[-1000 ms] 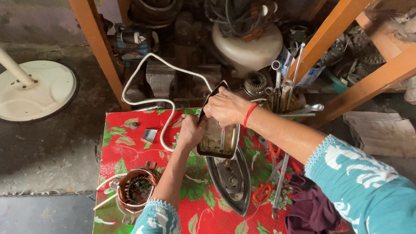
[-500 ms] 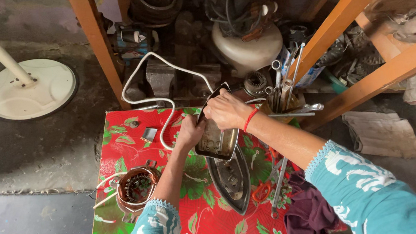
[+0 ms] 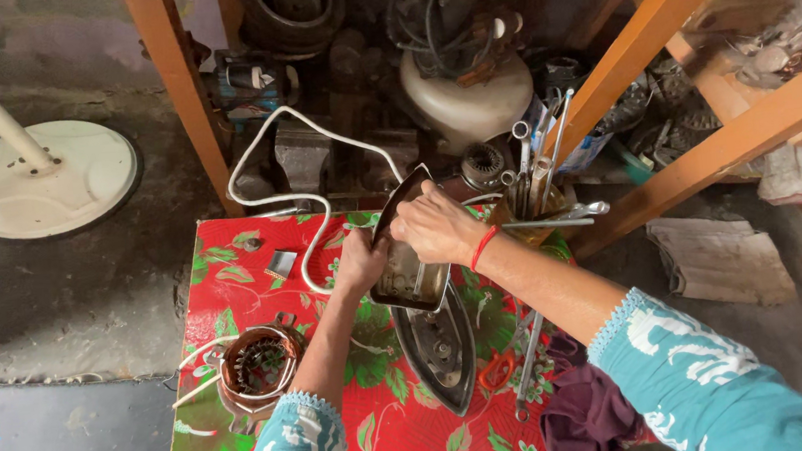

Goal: The person repairs a disassembled electric iron on a table. They use pliers to manipulate internal components and wires, then use a soldering iron to solder connections. The person also uses a screwdriver to adjust parts within the iron's casing.

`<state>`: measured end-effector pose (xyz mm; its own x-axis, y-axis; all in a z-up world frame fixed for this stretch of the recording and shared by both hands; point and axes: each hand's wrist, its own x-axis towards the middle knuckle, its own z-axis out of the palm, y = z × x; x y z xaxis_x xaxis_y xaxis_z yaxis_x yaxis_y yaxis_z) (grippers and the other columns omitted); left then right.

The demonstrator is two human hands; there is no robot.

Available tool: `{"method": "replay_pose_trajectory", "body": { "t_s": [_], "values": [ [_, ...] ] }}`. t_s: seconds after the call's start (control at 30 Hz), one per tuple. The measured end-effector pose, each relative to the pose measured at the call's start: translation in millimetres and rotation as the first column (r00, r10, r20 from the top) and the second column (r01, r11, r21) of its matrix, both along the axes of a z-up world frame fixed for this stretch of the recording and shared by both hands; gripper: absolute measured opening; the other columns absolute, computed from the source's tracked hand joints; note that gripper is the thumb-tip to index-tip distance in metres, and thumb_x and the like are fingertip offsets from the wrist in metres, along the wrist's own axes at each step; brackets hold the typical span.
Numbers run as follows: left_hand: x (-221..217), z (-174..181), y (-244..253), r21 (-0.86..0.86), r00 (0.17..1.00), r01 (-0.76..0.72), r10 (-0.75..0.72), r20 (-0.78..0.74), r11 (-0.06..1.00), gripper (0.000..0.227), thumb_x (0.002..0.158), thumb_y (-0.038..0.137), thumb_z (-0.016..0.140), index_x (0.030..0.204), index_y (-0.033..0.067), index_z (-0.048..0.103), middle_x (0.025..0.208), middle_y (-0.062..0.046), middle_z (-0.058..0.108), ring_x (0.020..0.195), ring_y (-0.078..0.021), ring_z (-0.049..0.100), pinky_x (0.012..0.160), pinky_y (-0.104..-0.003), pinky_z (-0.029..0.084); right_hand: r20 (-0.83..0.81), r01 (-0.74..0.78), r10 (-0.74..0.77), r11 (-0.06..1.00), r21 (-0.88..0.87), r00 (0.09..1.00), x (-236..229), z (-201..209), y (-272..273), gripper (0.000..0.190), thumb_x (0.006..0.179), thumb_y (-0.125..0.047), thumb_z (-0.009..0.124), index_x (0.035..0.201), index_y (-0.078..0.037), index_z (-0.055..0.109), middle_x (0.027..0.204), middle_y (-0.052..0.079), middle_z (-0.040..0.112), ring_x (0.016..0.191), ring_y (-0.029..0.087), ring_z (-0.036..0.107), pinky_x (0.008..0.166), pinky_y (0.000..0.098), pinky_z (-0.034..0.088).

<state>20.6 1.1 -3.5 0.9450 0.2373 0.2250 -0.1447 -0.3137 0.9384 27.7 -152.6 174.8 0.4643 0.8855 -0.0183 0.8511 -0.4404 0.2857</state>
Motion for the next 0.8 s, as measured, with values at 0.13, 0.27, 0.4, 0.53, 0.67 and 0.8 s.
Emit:
{"method": "replay_pose_trajectory", "body": {
  "t_s": [0.13,0.27,0.4,0.53,0.67,0.8],
  "values": [
    [1,-6,-1,0.036,0.999,-0.026,0.025,0.029,0.999,0.028,0.086,0.018,0.069,0.080,-0.0094,0.064,0.074,-0.030,0.065,0.074,-0.0443,0.069,0.068,-0.048,0.053,-0.009,0.007,-0.007,1.000,0.006,1.000,-4,1,-2,0.011,0.074,-0.004,0.065,0.079,-0.012,0.070,0.077,0.013,0.056,0.072,0.032,0.064,0.097,0.0513,0.040],
    [-4,-4,-3,0.023,0.992,-0.117,0.115,0.053,0.993,0.034,0.087,0.023,0.072,0.082,-0.0098,0.066,0.075,-0.031,0.065,0.075,-0.0470,0.067,0.067,-0.050,0.051,0.015,0.020,-0.021,0.998,0.058,1.000,-22,10,1,0.020,0.090,-0.010,0.057,0.074,-0.010,0.068,0.078,0.015,0.057,0.071,0.031,0.063,0.097,0.0503,0.039],
    [-10,-10,-2,-0.019,0.974,-0.158,0.152,-0.166,0.987,0.043,0.091,0.032,0.070,0.078,-0.0076,0.062,0.071,-0.028,0.066,0.067,-0.0434,0.070,0.062,-0.050,0.052,0.029,0.126,-0.128,0.990,0.064,0.991,-61,18,-14,0.029,0.097,-0.010,0.048,0.074,-0.010,0.066,0.080,0.014,0.057,0.069,0.027,0.062,0.095,0.0470,0.040],
    [-26,-8,-4,0.050,0.977,-0.213,0.214,-0.002,0.976,0.044,0.092,0.032,0.073,0.076,-0.0073,0.063,0.069,-0.029,0.063,0.063,-0.0375,0.064,0.060,-0.048,0.050,0.096,0.170,-0.258,0.829,0.533,0.961,-112,18,-66,0.013,0.086,-0.018,0.066,0.087,-0.006,0.063,0.084,0.012,0.060,0.069,0.029,0.062,0.079,0.0489,0.041],
    [-57,35,-10,-0.039,0.969,-0.134,0.123,-0.213,0.990,0.053,0.090,0.038,0.080,0.074,-0.0093,0.064,0.066,-0.024,0.061,0.055,-0.0244,0.053,0.054,-0.044,0.044,-0.320,0.539,-0.522,0.346,0.768,0.791,-134,-18,-119,0.005,0.095,-0.005,0.065,0.098,-0.005,0.060,0.091,0.010,0.063,0.080,0.031,0.064,0.070,0.0436,0.051],
    [-65,62,-17,-0.196,0.996,0.081,-0.089,-0.032,0.977,0.030,0.078,0.026,0.088,0.088,0.0020,0.073,0.072,0.001,0.074,0.061,-0.0056,0.069,0.060,-0.027,0.055,-0.440,0.583,-0.475,0.209,0.785,0.762,-135,-79,-133,0.027,0.085,0.005,0.060,0.109,-0.004,0.058,0.093,0.015,0.062,0.085,0.035,0.065,0.074,0.0446,0.052]
  ]
}}
